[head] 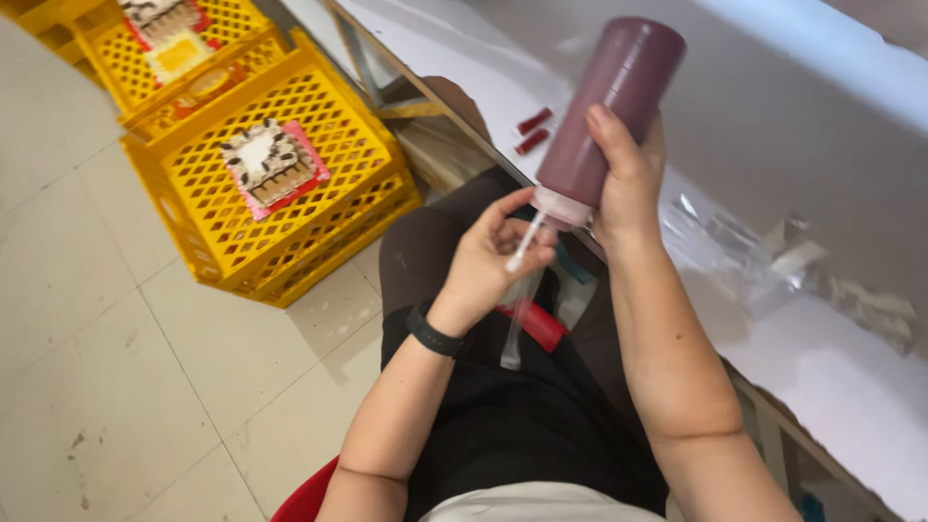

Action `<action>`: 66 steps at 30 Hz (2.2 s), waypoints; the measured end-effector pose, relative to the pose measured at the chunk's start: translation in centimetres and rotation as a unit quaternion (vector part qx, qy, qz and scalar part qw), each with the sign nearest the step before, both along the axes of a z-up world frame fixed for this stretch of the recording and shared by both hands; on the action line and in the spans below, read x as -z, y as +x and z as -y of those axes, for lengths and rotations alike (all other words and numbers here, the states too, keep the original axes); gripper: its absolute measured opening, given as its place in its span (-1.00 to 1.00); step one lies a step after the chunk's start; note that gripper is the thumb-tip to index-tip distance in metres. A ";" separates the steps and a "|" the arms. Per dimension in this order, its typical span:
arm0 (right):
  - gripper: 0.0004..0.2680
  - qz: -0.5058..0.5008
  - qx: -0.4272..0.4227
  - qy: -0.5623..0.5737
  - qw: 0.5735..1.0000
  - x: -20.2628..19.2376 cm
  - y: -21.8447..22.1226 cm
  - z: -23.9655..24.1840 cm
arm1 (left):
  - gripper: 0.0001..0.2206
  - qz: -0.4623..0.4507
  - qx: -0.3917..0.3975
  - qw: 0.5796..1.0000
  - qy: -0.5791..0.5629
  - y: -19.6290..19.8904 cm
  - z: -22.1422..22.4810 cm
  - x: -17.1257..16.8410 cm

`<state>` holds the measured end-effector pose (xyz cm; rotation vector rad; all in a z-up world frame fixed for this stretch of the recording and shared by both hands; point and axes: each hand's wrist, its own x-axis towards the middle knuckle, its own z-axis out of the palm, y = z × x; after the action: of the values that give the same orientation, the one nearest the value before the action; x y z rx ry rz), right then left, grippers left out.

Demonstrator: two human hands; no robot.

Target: The person fills small plastic pouches with sauce from a squeeze bottle and seals them by hand.

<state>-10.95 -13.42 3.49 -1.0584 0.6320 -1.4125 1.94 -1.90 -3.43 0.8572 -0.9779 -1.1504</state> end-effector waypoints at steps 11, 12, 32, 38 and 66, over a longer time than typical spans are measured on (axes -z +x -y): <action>-0.53 -0.009 0.004 -0.002 1.000 0.2 -1.8 -0.1 | -0.29 -0.043 0.022 0.993 0.104 -1.0 0.3 -1.6; -0.53 -0.010 0.005 -0.001 1.000 0.2 -2.0 0.0 | -0.25 -0.054 0.055 0.993 0.094 -0.9 0.1 -1.9; -0.53 -0.028 0.014 -0.046 0.998 1.0 -2.5 0.1 | -0.27 0.012 -0.034 0.991 0.127 -2.1 1.6 0.4; -0.53 -0.027 0.009 -0.025 0.999 0.6 -2.6 0.2 | -0.25 -0.056 0.034 0.997 0.049 -1.6 1.2 0.3; -0.44 -0.100 -0.008 -0.130 0.986 -0.8 -2.7 -1.7 | -0.37 0.003 0.064 0.995 0.071 -1.2 2.2 0.0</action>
<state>-13.66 -11.76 4.26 -1.4213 0.5914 -1.4118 0.69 -4.14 -3.45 0.9216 -0.9751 -1.3412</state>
